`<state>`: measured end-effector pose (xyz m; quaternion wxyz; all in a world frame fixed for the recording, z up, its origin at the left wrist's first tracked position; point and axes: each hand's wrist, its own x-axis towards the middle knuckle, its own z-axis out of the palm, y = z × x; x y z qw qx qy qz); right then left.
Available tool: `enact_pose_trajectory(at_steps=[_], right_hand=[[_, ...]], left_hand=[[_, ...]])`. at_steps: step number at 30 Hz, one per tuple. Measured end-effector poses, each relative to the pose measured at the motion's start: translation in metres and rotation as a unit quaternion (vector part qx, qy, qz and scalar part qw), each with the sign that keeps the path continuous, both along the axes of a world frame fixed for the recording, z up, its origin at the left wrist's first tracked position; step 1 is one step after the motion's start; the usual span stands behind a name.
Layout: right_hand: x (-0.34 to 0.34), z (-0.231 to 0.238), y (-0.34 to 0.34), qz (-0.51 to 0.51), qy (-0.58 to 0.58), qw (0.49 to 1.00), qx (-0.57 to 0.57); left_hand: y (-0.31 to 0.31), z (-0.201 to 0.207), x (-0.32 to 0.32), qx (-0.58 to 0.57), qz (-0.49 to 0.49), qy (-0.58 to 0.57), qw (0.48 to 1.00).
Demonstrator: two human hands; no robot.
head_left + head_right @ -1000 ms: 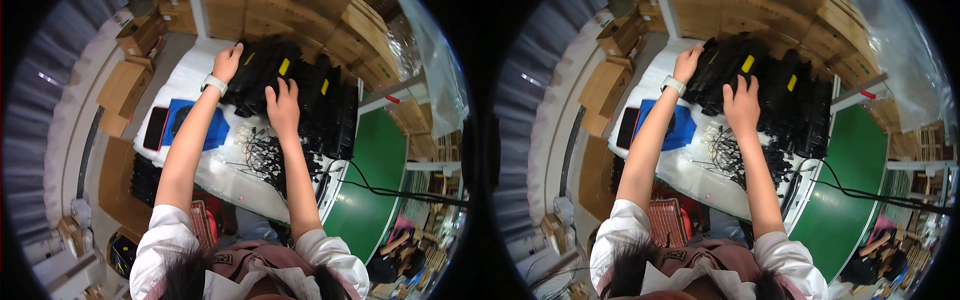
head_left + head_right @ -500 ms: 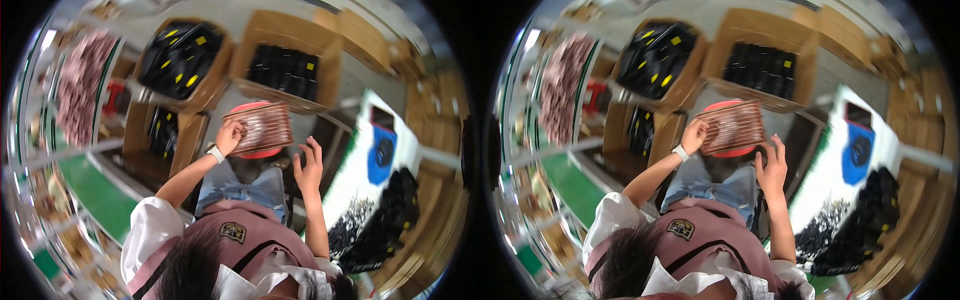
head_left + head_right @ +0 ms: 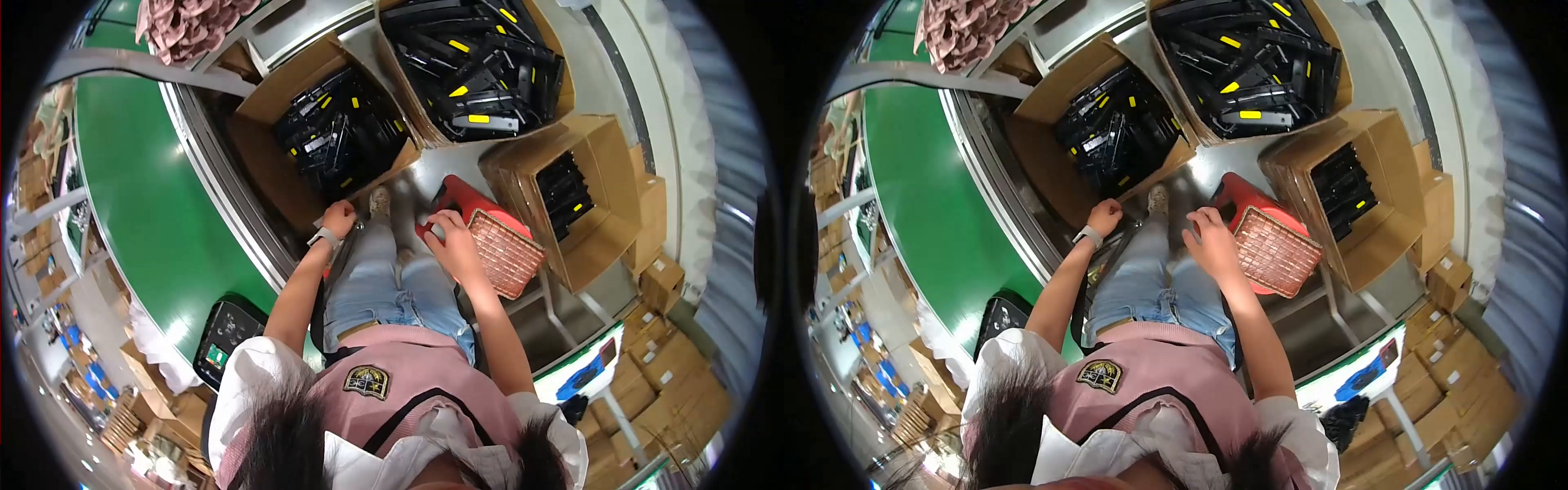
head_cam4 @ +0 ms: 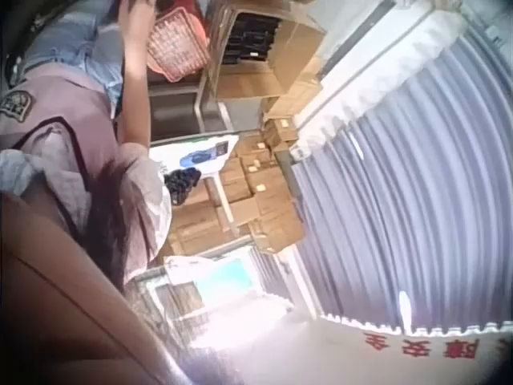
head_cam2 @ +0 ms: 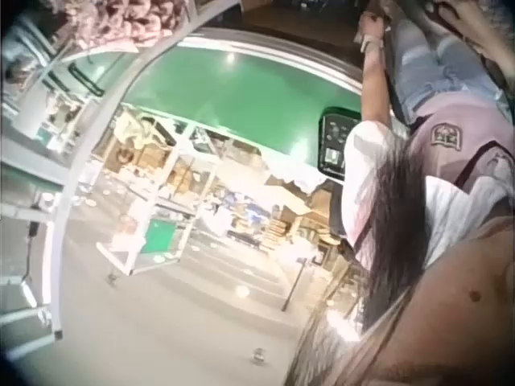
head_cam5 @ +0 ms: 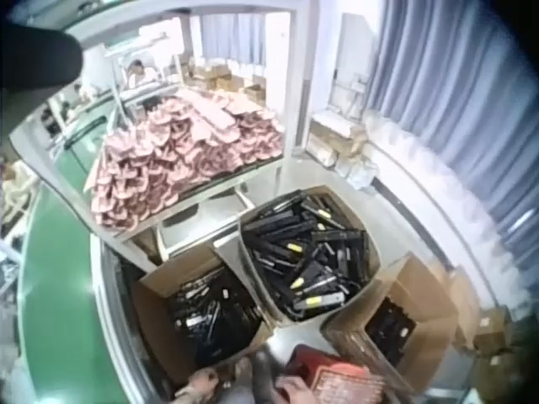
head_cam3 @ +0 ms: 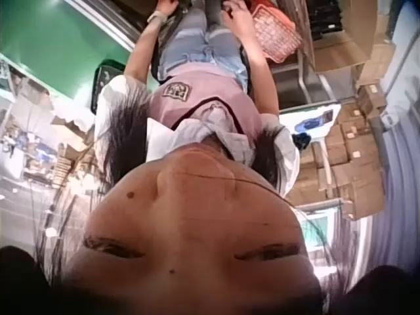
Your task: Moving toner cartridges from a large cardboard box to a work table and arranging them in rows.
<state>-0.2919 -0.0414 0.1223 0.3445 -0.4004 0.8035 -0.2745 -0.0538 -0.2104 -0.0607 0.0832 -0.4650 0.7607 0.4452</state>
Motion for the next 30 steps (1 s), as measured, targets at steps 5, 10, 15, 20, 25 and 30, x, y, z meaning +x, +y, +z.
enact_pose_trajectory(at_steps=[5,10,15,20,25,30], right_hand=[[-0.007,-0.120,-0.052,0.029,-0.084,0.994,0.066],[-0.029,-0.247,-0.153,0.082,0.172,0.980,0.061],[-0.066,-0.333,-0.247,0.001,0.154,0.981,0.122],[-0.099,-0.384,-0.247,0.029,0.111,0.958,0.265],[-0.091,-0.372,-0.222,0.095,0.156,0.965,0.186],[-0.089,-0.330,-0.201,0.113,0.161,0.965,0.175]], left_hand=[[0.010,-0.047,0.057,-0.013,0.150,-0.058,0.987],[0.000,-0.090,0.081,-0.150,0.358,-0.300,0.871],[-0.038,-0.162,0.152,-0.094,0.506,-0.302,0.802],[-0.092,-0.187,0.147,-0.044,0.498,-0.321,0.804],[-0.085,-0.184,0.153,-0.165,0.340,-0.366,0.850],[-0.059,-0.155,0.132,-0.171,0.348,-0.401,0.830]])
